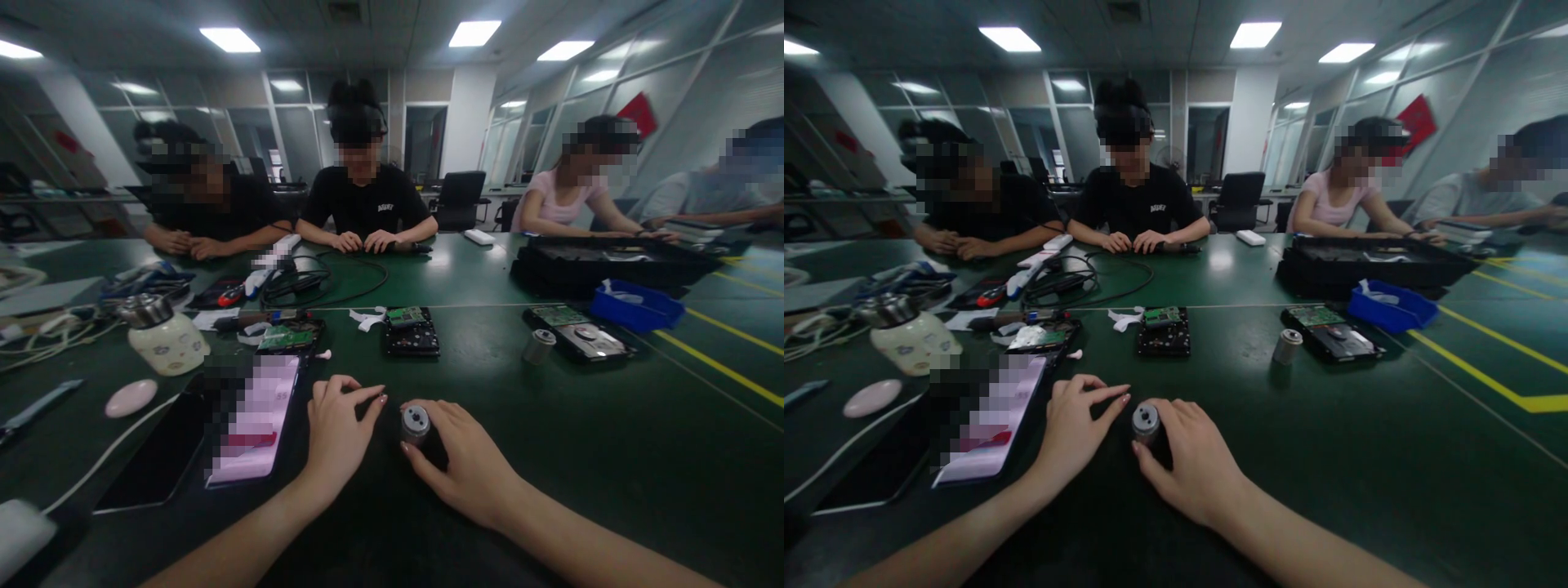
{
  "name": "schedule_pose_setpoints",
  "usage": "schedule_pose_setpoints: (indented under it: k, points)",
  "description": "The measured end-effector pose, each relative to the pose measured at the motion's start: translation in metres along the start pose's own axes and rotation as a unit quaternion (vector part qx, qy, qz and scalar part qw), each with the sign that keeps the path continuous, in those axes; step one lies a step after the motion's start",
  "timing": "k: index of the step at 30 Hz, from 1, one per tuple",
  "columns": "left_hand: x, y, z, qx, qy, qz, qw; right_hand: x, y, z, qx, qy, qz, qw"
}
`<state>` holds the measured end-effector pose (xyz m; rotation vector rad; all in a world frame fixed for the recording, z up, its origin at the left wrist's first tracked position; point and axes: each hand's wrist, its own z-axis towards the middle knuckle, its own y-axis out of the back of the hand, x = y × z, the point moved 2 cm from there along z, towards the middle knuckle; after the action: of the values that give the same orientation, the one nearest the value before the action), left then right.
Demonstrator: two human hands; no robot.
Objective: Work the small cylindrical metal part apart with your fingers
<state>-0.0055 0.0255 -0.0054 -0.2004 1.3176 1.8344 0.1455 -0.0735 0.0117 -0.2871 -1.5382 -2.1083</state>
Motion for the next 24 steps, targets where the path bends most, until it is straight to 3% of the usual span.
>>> schedule_pose_setpoints:
  k: [6,12,24]
  points:
    - [-0.014,0.009,-0.003,-0.054,-0.057,-0.041,0.996,-0.002,-0.004,-0.001,0.001,0.01,-0.045,0.999]
    - [-0.03,0.014,-0.013,-0.044,-0.17,-0.139,0.975,-0.002,-0.004,-0.002,-0.002,0.023,-0.036,0.999]
    - [-0.03,0.01,-0.009,0.038,-0.118,-0.188,0.974,-0.001,-0.003,-0.002,0.007,0.017,-0.058,0.998]
